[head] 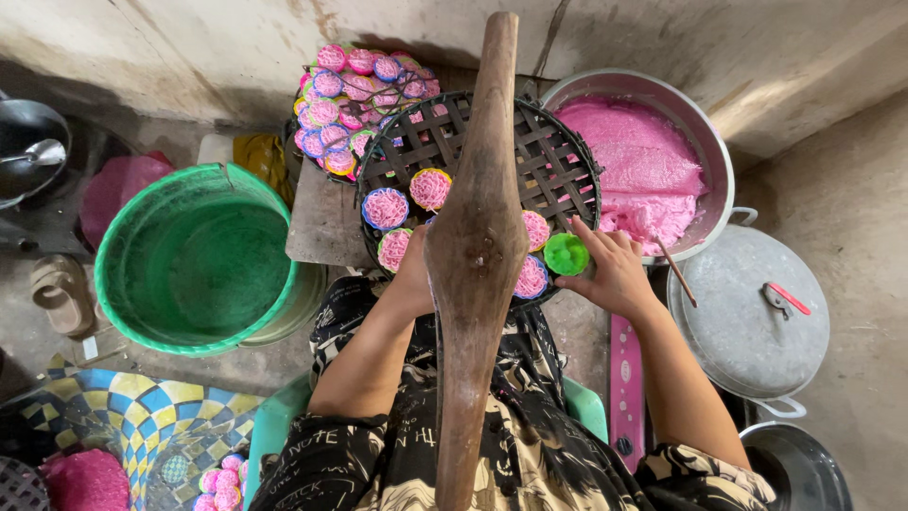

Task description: The person uses a wooden press to extrude pink paste into small colorful plastic molds arranged in a basket. They repeatedly scoop paste, press it through the tool, and place the formed pieces into the molds.

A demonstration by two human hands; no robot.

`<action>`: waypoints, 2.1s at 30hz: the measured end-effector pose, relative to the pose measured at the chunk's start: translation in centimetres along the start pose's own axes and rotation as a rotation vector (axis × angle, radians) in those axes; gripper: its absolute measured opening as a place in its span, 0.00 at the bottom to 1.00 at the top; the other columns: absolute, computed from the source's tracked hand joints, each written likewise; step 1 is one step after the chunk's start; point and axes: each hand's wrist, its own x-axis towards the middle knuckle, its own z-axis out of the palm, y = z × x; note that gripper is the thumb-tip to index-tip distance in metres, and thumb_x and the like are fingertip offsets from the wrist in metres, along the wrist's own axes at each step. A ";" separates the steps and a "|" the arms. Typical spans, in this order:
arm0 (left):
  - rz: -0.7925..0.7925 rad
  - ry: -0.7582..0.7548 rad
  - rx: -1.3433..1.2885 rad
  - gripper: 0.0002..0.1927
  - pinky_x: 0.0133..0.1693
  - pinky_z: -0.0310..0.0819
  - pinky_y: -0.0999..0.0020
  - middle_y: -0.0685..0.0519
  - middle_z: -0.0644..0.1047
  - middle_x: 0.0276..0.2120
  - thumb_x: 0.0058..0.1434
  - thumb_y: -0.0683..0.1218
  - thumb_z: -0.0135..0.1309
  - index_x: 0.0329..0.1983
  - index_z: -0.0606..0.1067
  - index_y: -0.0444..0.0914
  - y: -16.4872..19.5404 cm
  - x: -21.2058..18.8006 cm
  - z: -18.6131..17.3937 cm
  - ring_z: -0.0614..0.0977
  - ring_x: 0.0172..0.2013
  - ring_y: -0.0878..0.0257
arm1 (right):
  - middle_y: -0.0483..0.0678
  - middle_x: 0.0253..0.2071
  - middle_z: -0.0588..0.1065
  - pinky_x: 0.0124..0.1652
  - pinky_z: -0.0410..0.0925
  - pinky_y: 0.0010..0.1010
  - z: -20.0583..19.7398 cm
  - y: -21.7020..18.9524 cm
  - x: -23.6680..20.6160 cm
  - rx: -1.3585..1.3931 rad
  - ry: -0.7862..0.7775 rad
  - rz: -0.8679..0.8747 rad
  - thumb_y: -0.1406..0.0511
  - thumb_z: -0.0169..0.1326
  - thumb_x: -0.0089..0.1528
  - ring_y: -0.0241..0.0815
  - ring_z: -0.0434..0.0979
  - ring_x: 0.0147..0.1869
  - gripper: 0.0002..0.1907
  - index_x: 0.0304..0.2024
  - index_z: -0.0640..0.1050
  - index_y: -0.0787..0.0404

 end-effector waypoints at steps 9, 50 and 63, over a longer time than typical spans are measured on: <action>-0.031 -0.013 -0.005 0.26 0.50 0.77 0.69 0.52 0.82 0.44 0.50 0.45 0.71 0.51 0.77 0.32 0.3 0.5 0.5 0.80 0.44 0.70 | 0.51 0.58 0.73 0.62 0.57 0.50 -1.2 -1.8 -0.1 -0.016 -0.069 0.028 0.43 0.68 0.45 0.54 0.67 0.63 0.60 0.75 0.60 0.51; -0.126 0.064 -1.398 0.43 0.41 0.72 0.56 0.56 0.68 0.20 0.70 0.75 0.29 0.73 0.62 0.41 -11.5 19.2 5.9 0.74 0.26 0.59 | 0.57 0.29 0.79 0.29 0.73 0.38 -12.2 4.1 -3.7 0.949 -0.472 0.714 0.48 0.34 0.71 0.46 0.78 0.26 0.35 0.40 0.79 0.72; -0.126 0.118 -1.402 0.40 0.34 0.68 0.59 0.57 0.64 0.15 0.71 0.75 0.29 0.62 0.71 0.39 -13.0 20.9 7.1 0.70 0.20 0.61 | 0.53 0.26 0.76 0.25 0.71 0.35 -13.3 3.3 -3.1 0.773 -0.327 0.753 0.51 0.41 0.70 0.41 0.74 0.23 0.28 0.39 0.78 0.70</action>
